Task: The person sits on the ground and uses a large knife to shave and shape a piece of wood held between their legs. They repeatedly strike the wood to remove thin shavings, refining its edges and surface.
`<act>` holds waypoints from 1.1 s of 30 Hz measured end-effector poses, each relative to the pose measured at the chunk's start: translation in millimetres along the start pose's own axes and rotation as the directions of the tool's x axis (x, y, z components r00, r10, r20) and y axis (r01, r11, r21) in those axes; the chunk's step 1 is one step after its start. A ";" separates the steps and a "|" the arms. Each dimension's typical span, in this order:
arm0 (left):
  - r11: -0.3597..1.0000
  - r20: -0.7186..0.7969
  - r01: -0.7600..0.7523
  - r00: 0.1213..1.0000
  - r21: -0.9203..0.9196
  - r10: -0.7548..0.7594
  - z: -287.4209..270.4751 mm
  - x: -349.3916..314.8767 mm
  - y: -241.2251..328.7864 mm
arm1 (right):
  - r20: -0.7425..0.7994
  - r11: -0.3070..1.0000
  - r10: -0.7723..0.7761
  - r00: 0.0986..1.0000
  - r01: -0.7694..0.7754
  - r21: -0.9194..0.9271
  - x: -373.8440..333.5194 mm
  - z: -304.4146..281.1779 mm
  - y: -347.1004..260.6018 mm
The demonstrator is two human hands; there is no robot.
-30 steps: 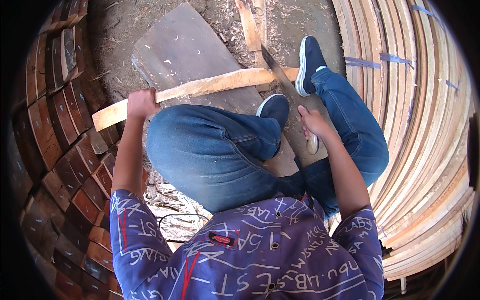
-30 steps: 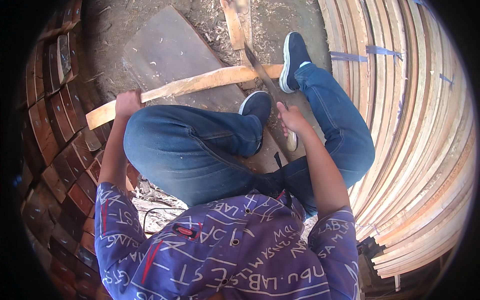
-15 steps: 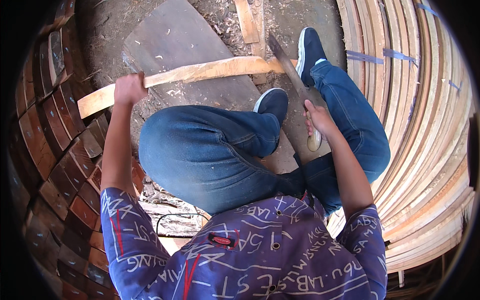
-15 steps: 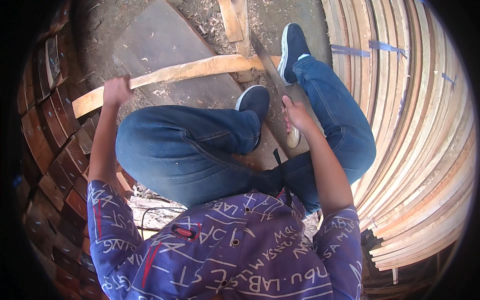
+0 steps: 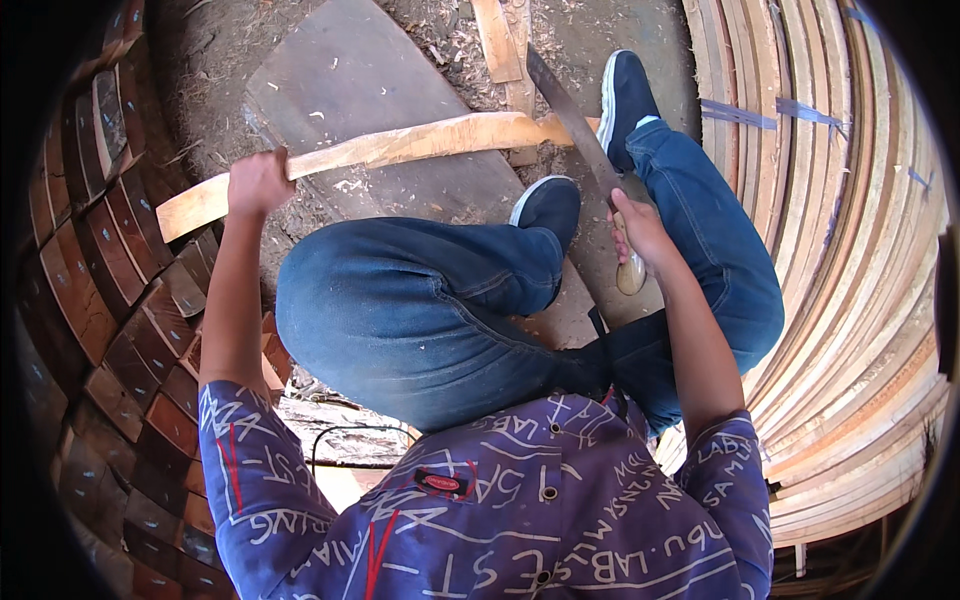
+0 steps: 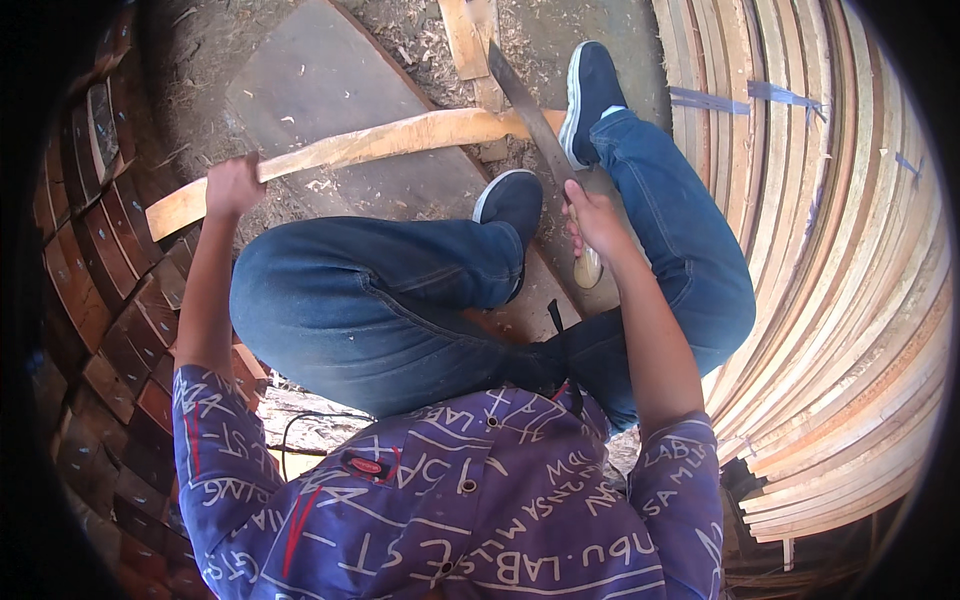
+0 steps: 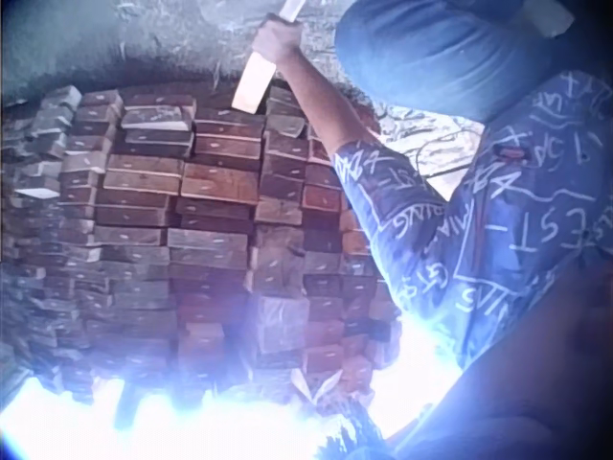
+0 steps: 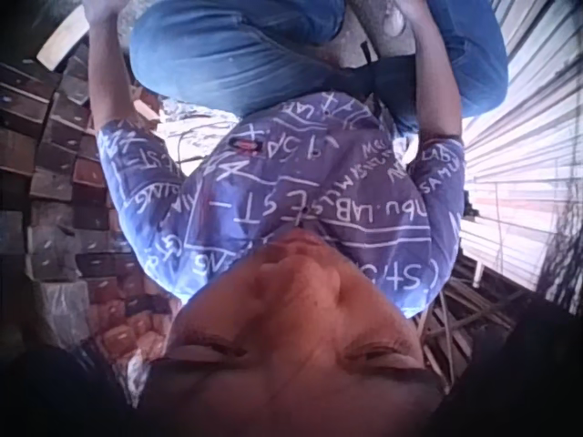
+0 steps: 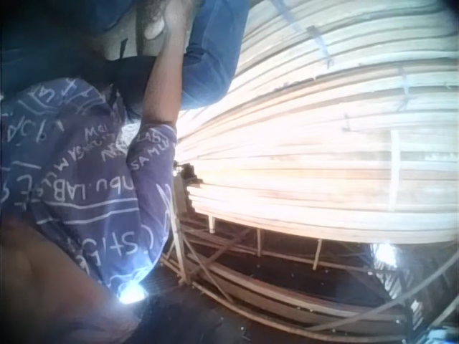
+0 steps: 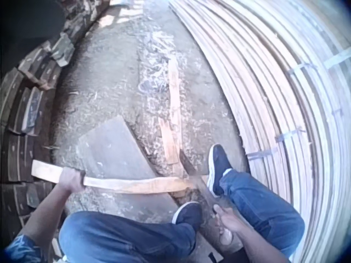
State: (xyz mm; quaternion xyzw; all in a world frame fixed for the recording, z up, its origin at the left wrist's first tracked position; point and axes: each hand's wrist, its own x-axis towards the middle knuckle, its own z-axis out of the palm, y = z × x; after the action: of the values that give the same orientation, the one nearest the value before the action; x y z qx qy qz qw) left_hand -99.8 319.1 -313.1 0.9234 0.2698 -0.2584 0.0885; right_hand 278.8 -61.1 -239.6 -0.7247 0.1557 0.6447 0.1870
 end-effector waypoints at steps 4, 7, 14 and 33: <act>0.999 0.044 0.037 0.998 0.016 -0.038 -2.4 -4.2 1.8 | -0.037 0.928 -0.134 0.990 0.138 0.347 -32.1 -10.6 -53.7; 0.999 0.050 0.040 0.998 0.023 -0.042 -5.9 -2.4 3.5 | -0.223 0.781 -0.370 0.902 0.432 0.451 -24.6 -4.4 -62.0; 0.999 0.031 0.020 0.999 0.031 -0.021 -7.9 2.6 4.5 | -0.199 0.744 -0.359 0.912 0.150 -0.652 20.9 -9.0 23.5; 0.999 0.054 0.020 0.998 0.044 -0.023 -1.3 -0.8 1.9 | -0.222 0.512 -0.480 0.848 0.066 -0.856 -6.1 -7.4 -14.7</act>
State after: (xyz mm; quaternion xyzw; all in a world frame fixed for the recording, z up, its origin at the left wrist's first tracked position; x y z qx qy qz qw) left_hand -98.8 317.5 -311.5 0.9147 0.2714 -0.2905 0.0728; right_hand 291.4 -51.8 -231.8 -0.8650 -0.2460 0.4232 -0.1105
